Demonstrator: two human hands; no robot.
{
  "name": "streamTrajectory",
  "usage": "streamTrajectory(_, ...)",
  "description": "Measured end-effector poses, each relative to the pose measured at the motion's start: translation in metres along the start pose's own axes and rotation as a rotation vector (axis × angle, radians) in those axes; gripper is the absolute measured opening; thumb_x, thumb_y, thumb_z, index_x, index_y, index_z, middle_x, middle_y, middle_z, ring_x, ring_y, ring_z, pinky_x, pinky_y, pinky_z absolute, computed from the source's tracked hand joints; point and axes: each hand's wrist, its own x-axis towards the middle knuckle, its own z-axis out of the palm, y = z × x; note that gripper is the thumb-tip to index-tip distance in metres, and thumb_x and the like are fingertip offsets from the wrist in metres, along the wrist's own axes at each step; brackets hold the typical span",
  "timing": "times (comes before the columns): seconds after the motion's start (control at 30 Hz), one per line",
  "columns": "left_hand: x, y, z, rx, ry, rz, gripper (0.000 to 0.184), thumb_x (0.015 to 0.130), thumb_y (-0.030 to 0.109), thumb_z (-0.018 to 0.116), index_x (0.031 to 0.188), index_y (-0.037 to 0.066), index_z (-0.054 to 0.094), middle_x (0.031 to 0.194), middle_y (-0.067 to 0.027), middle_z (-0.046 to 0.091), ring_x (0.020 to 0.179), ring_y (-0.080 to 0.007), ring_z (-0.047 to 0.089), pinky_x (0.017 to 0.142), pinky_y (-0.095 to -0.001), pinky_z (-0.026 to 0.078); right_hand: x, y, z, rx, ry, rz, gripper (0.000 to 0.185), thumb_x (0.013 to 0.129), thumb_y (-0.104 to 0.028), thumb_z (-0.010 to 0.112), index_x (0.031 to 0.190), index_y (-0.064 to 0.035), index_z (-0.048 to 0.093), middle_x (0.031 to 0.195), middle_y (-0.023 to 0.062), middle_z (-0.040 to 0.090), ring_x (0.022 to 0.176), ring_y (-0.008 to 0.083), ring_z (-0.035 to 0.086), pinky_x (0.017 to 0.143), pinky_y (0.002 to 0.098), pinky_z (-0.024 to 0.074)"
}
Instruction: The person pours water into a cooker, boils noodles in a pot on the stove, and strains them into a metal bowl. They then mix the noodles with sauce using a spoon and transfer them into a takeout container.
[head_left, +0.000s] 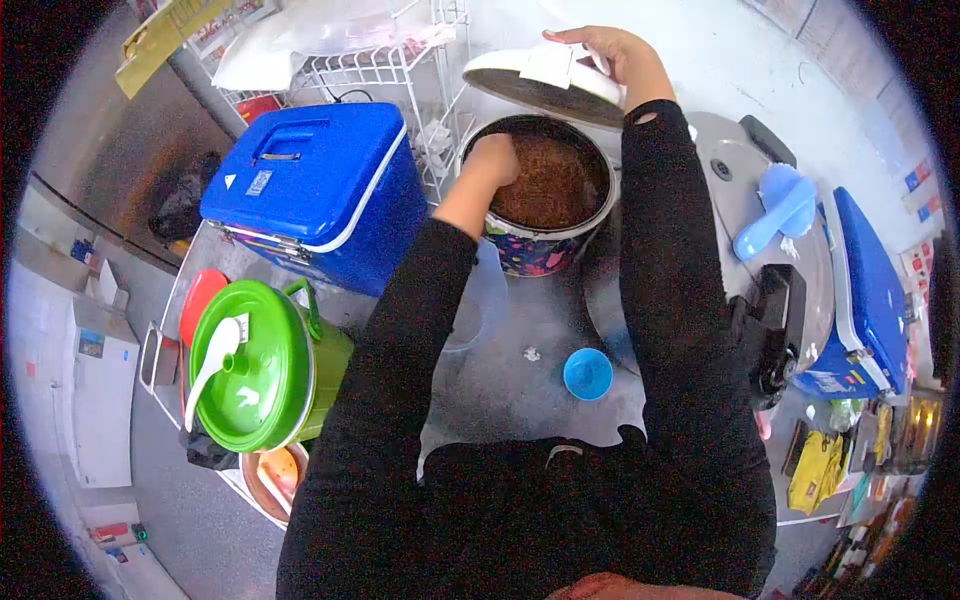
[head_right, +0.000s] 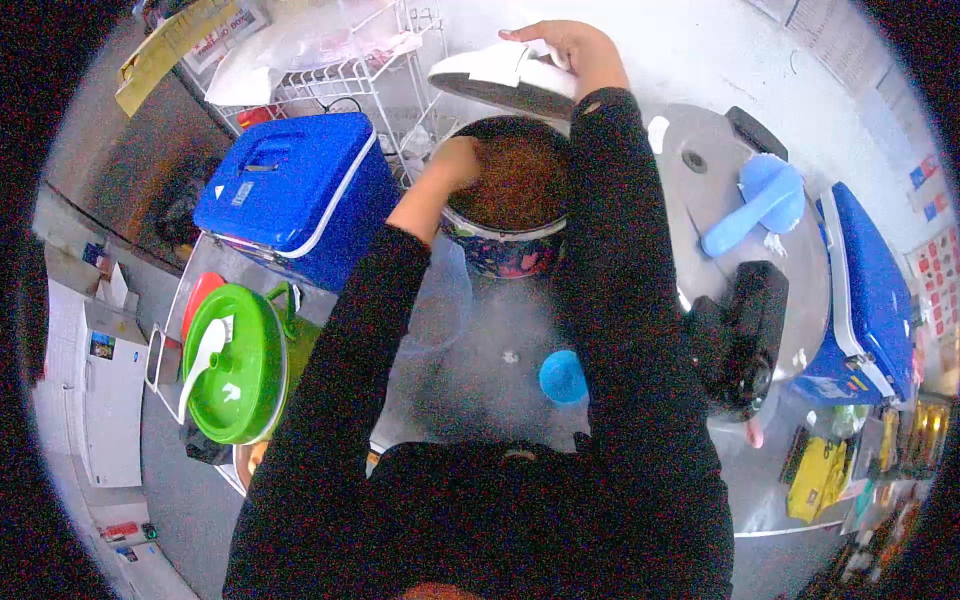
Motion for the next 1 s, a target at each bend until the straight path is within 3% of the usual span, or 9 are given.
streamTrajectory(0.07,-0.032,-0.009,-0.004,-0.244,0.274,-0.049,0.03,0.065,0.012,0.053,0.093,0.003,0.061,0.087,-0.02,0.06,0.082,-0.0332,0.058,0.074,-0.0357,0.046,-0.016,-0.002,0.013,-0.021,0.081,-0.037,0.045,0.054,-0.035,0.079,0.082,-0.0035,0.062,0.077,0.0044,0.058,0.058,0.0141,0.05,0.055,0.0237,0.0449)
streamTrajectory(0.17,-0.073,-0.016,-0.012,-0.515,0.409,-0.171,0.035,0.065,0.009,0.049,0.098,0.0,0.058,0.097,-0.0242,0.056,0.094,-0.0338,0.054,0.082,-0.0366,0.043,-0.07,-0.01,0.035,-0.037,-0.003,-0.063,0.04,0.056,-0.034,0.078,0.078,-0.0042,0.063,0.068,0.0019,0.056,0.06,0.013,0.049,0.056,0.0242,0.0437)
streamTrajectory(0.27,-0.101,-0.033,-0.003,-0.593,0.621,-0.242,0.035,0.067,0.01,0.048,0.1,0.0,0.057,0.094,-0.0228,0.057,0.089,-0.0328,0.056,0.079,-0.0348,0.043,-0.107,-0.008,0.053,-0.019,-0.081,0.0,0.038,0.058,-0.025,0.077,0.085,-0.0012,0.062,0.077,0.0075,0.061,0.07,0.0158,0.056,0.063,0.0259,0.0438)
streamTrajectory(0.47,-0.157,-0.013,-0.016,-1.001,0.458,-0.231,0.037,0.074,0.012,0.052,0.108,-0.002,0.052,0.09,-0.0112,0.059,0.077,-0.0175,0.056,0.068,-0.027,0.044,-0.121,0.061,0.086,-0.189,-0.061,-0.435,0.037,0.056,-0.022,0.074,0.083,-0.0014,0.061,0.078,0.0082,0.062,0.073,0.0167,0.057,0.069,0.0278,0.0439)
streamTrajectory(0.53,-0.165,-0.013,-0.011,-1.135,0.39,-0.169,0.039,0.077,0.01,0.051,0.115,0.001,0.047,0.093,-0.0043,0.056,0.078,-0.0123,0.055,0.064,-0.0233,0.044,-0.151,0.055,0.095,-0.264,0.124,-0.353,0.052,0.051,-0.027,0.076,0.091,0.001,0.057,0.084,0.0133,0.061,0.08,0.0197,0.057,0.073,0.0293,0.0436)
streamTrajectory(0.7,-0.158,-0.015,0.003,-1.112,0.412,-0.131,0.037,0.076,0.009,0.051,0.113,0.002,0.05,0.093,-0.005,0.057,0.079,-0.0143,0.055,0.067,-0.0256,0.044,-0.129,0.113,0.115,-0.171,0.379,-0.29,0.072,0.046,-0.041,0.078,0.093,0.0079,0.053,0.089,0.0212,0.058,0.086,0.0244,0.057,0.076,0.0318,0.0433)
streamTrajectory(0.8,-0.153,-0.005,0.009,-0.882,0.362,-0.087,0.042,0.07,0.016,0.053,0.108,-0.004,0.052,0.105,-0.0198,0.055,0.095,-0.025,0.055,0.08,-0.0302,0.042,-0.128,0.114,0.115,-0.122,0.296,-0.179,0.079,0.049,-0.048,0.076,0.093,0.0123,0.051,0.089,0.0236,0.057,0.086,0.0267,0.057,0.074,0.0341,0.0439)
streamTrajectory(0.9,-0.144,0.006,0.001,-0.722,0.348,-0.047,0.042,0.07,0.018,0.052,0.106,-0.003,0.053,0.103,-0.0218,0.056,0.096,-0.0286,0.055,0.083,-0.0321,0.041,-0.138,0.107,0.117,-0.191,0.688,-0.123,0.041,0.078,-0.028,0.055,0.088,0.0118,0.051,0.092,0.029,0.054,0.081,0.0382,0.057,0.07,0.042,0.044)
streamTrajectory(1.0,-0.149,0.012,0.004,-0.775,0.371,-0.057,0.04,0.07,0.018,0.052,0.106,0.0,0.054,0.104,-0.0211,0.055,0.097,-0.0301,0.054,0.084,-0.0336,0.041,-0.193,0.091,0.125,-0.344,0.705,0.105,0.035,0.083,-0.023,0.043,0.091,0.01,0.052,0.099,0.0284,0.052,0.09,0.0402,0.053,0.075,0.0447,0.0438)
